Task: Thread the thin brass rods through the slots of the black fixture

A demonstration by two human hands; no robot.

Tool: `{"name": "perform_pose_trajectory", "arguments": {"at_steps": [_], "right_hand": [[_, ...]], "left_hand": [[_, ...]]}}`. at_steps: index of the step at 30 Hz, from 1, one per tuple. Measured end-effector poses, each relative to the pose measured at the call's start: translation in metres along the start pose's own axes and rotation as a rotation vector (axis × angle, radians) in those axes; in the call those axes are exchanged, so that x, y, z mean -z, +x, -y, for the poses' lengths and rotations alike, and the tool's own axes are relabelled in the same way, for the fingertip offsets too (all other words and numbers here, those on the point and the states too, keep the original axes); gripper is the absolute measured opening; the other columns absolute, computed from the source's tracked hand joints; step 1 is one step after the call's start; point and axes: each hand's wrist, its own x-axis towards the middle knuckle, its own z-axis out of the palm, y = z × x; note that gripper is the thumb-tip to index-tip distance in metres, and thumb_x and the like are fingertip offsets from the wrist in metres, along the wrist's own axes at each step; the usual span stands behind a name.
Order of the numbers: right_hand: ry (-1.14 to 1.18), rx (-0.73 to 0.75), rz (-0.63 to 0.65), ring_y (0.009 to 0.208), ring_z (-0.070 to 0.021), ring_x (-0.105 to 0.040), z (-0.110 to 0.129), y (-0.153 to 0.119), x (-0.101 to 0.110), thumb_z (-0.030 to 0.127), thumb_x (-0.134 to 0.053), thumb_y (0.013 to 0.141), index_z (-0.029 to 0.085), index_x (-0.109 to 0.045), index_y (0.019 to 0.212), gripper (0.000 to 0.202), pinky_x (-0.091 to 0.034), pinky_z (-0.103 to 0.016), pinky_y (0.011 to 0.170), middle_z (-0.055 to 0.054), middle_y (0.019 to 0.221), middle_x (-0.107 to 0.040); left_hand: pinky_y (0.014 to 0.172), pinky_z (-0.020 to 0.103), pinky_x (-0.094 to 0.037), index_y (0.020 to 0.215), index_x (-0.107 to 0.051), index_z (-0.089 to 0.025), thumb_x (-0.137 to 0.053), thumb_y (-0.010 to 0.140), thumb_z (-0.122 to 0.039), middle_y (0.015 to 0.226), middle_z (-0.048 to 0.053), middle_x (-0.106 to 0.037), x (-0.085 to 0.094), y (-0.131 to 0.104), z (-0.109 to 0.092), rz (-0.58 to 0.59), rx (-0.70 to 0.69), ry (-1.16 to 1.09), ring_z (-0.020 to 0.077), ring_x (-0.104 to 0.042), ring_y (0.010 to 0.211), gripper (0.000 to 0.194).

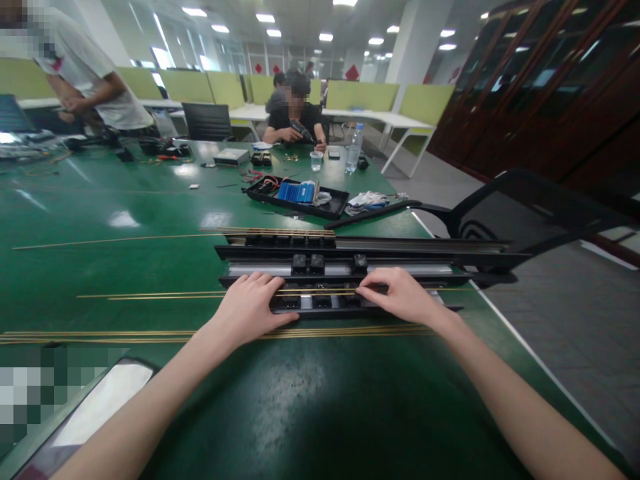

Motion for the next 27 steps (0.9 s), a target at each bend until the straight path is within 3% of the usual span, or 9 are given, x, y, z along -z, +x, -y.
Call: {"name": "perform_pose_trajectory", "arguments": {"at_steps": [27], "right_hand": [[0.031,-0.003,0.028,0.072,-0.0191,-0.067,-0.0051,-0.0015,-0.0029,0.040,-0.057,0.093,0.022,-0.076,0.086,0.027,-0.043,-0.029,0.067,-0.003,0.080,-0.076]], "left_hand": [[0.089,0.044,-0.048,0.116,-0.068,-0.017,-0.058,0.078,-0.070,0.111,0.014,-0.069,-0.0029,-0.0029,-0.0007,-0.052,-0.028,-0.012,0.0322,-0.055,0.108,0.066]]}}
